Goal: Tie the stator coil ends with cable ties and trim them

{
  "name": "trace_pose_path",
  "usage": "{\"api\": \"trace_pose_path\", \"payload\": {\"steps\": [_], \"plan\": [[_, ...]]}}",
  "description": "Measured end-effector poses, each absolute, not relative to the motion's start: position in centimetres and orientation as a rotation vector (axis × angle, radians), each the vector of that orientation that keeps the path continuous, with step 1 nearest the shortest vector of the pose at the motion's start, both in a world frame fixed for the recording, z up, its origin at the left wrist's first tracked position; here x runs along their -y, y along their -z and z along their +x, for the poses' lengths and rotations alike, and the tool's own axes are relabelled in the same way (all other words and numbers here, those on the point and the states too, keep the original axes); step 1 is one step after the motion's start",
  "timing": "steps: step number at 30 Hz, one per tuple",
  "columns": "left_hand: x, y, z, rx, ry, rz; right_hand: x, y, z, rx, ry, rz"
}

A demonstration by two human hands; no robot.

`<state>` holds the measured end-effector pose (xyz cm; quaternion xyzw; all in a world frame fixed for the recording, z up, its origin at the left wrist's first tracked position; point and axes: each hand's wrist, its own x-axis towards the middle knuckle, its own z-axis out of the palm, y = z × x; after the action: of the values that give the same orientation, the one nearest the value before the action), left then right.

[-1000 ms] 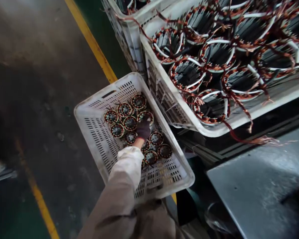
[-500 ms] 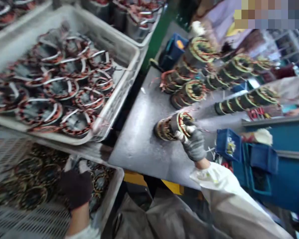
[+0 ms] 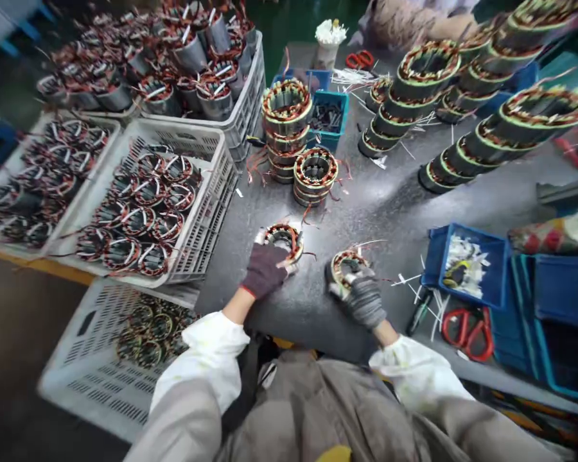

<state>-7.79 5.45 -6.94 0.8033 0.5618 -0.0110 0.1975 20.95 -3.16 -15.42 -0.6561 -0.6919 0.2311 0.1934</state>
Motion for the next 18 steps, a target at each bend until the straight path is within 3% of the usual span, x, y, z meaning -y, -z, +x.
{"api": "trace_pose_path", "payload": {"steps": [4, 10, 13, 18], "plan": [[-9.3, 4.6, -9.8, -1.797, -0.174, 2.022, 6.5, 16.1, 19.8, 2.499, -0.681, -1.676], [-14.6, 6.2, -11.0, -1.871, 0.331, 1.994, 6.9, 15.3, 15.2, 2.625, -0.949, -1.393], [-13.5, 7.8, -10.4, -1.751, 0.419, 2.084, 5.9, 15.2, 13.0, 2.624, -1.009, -1.355], [-8.3, 9.6, -8.1, -2.054, 0.388, 1.992, 7.1, 15.3, 14.6, 2.537, -1.069, -1.338]]}}
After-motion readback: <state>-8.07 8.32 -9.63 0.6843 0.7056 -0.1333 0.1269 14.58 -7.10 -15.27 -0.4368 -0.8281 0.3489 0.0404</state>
